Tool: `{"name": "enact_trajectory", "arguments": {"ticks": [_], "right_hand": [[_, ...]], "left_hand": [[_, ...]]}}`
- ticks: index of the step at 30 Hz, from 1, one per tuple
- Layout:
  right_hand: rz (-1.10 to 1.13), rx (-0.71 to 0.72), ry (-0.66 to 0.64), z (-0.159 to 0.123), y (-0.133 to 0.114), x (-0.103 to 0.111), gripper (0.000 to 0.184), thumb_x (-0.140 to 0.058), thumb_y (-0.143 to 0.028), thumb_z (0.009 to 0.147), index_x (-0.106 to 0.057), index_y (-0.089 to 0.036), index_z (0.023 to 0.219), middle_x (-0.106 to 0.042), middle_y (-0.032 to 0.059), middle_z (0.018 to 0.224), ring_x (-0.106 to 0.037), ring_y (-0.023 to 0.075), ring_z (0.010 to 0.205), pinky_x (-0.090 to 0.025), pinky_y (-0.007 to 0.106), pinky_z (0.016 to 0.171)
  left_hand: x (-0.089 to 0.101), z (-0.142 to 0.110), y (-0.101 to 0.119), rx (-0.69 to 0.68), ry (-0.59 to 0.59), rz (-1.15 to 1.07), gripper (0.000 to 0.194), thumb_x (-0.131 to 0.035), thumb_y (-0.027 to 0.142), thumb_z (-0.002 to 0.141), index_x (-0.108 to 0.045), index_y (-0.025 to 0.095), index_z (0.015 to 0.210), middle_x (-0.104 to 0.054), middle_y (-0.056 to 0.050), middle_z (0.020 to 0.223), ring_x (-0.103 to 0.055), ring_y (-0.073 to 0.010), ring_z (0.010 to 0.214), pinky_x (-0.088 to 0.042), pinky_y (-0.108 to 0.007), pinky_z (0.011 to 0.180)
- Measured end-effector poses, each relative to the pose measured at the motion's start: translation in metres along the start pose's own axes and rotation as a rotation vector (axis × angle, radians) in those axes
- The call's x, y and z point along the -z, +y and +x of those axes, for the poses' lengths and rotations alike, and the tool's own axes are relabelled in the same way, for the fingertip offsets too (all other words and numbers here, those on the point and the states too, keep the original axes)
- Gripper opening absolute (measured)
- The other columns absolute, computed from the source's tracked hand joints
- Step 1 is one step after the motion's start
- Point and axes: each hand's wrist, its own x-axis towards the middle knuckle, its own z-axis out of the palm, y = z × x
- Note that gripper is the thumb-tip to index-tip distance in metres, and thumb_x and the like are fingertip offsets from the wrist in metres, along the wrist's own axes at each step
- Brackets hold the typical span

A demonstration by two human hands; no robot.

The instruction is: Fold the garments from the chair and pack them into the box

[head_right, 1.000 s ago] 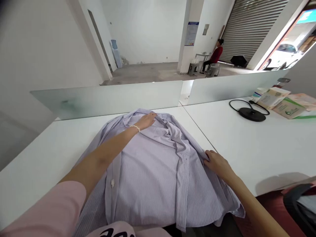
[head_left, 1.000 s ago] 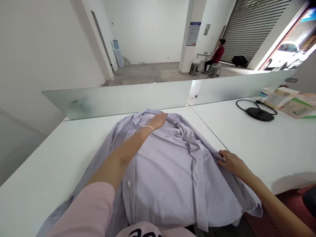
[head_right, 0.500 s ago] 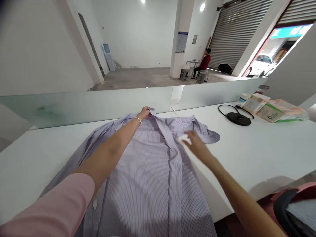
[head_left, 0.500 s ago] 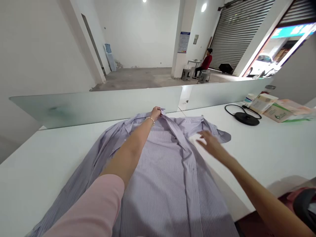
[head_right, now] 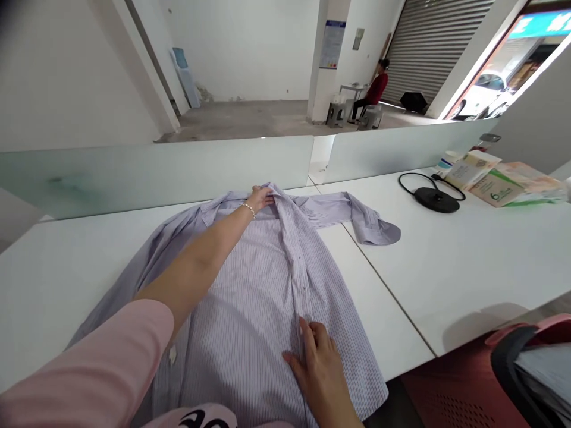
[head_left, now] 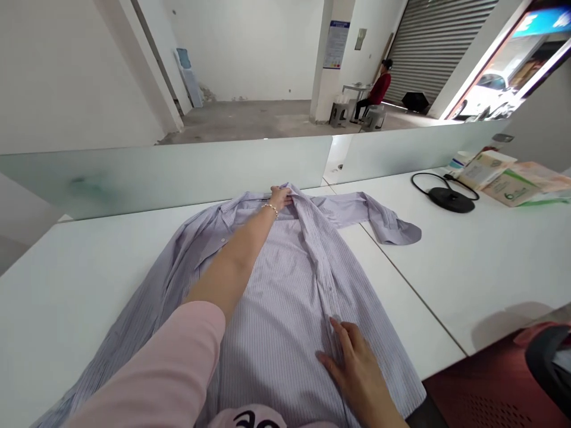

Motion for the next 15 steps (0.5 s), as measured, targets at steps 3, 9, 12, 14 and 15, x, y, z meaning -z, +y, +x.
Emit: {"name": "enact_trajectory", "arguments": {"ticks": [3, 9, 12, 14, 15], "right_hand": [[0.006, -0.006, -0.009, -0.012, 0.0, -0.001, 0.043, -0.049, -0.035, 0.096, -0.044, -0.03, 0.138, -0.062, 0.0149, 0.108, -0.067, 0.0289, 0.08, -0.06, 0.046, 0.065], [0.19, 0.021, -0.401, -0.026, 0.001, 0.032, 0.008, -0.049, -0.02, 0.091, -0.053, -0.025, 0.087, -0.063, 0.0035, 0.083, -0.065, 0.0191, 0.07, -0.056, 0.031, 0.061], [0.257, -0.009, -0.441, -0.018, 0.01, 0.048, 0.013, -0.048, -0.027, 0.094, -0.055, -0.026, 0.083, -0.063, 0.0028, 0.084, -0.064, 0.0176, 0.071, -0.056, 0.03, 0.061], [0.178, -0.089, -0.241, -0.01, 0.025, 0.055, 0.018, -0.043, -0.035, 0.097, -0.059, -0.027, 0.092, -0.065, 0.0059, 0.093, -0.067, 0.0214, 0.08, -0.059, 0.036, 0.069], [0.095, -0.141, -0.113, -0.006, 0.035, 0.056, 0.022, -0.042, -0.039, 0.098, -0.061, -0.028, 0.1, -0.065, 0.008, 0.099, -0.068, 0.0249, 0.088, -0.06, 0.042, 0.075]], "left_hand": [[-0.001, -0.005, -0.015, -0.015, -0.005, 0.099, 0.049, -0.07, 0.011, 0.076, -0.044, 0.017, 0.117, -0.06, -0.006, 0.096, -0.064, -0.0139, 0.078, -0.056, -0.035, 0.079], [0.037, -0.004, -0.026, -0.166, 0.038, 0.388, 0.028, -0.063, 0.001, 0.061, -0.053, 0.018, 0.081, -0.063, -0.009, 0.101, -0.056, -0.028, 0.117, -0.044, -0.043, 0.103], [0.055, 0.001, -0.02, -0.241, -0.046, 0.503, 0.027, -0.063, 0.0, 0.057, -0.055, 0.019, 0.074, -0.064, -0.009, 0.105, -0.05, -0.0292, 0.126, -0.036, -0.04, 0.112], [0.057, 0.005, -0.015, -0.253, -0.145, 0.554, 0.025, -0.068, 0.003, 0.056, -0.059, 0.019, 0.073, -0.065, -0.008, 0.1, -0.054, -0.0287, 0.12, -0.038, -0.037, 0.11], [0.055, 0.007, -0.012, -0.247, -0.195, 0.569, 0.023, -0.071, 0.006, 0.057, -0.061, 0.018, 0.074, -0.065, -0.008, 0.096, -0.057, -0.0281, 0.114, -0.041, -0.037, 0.106]]}}
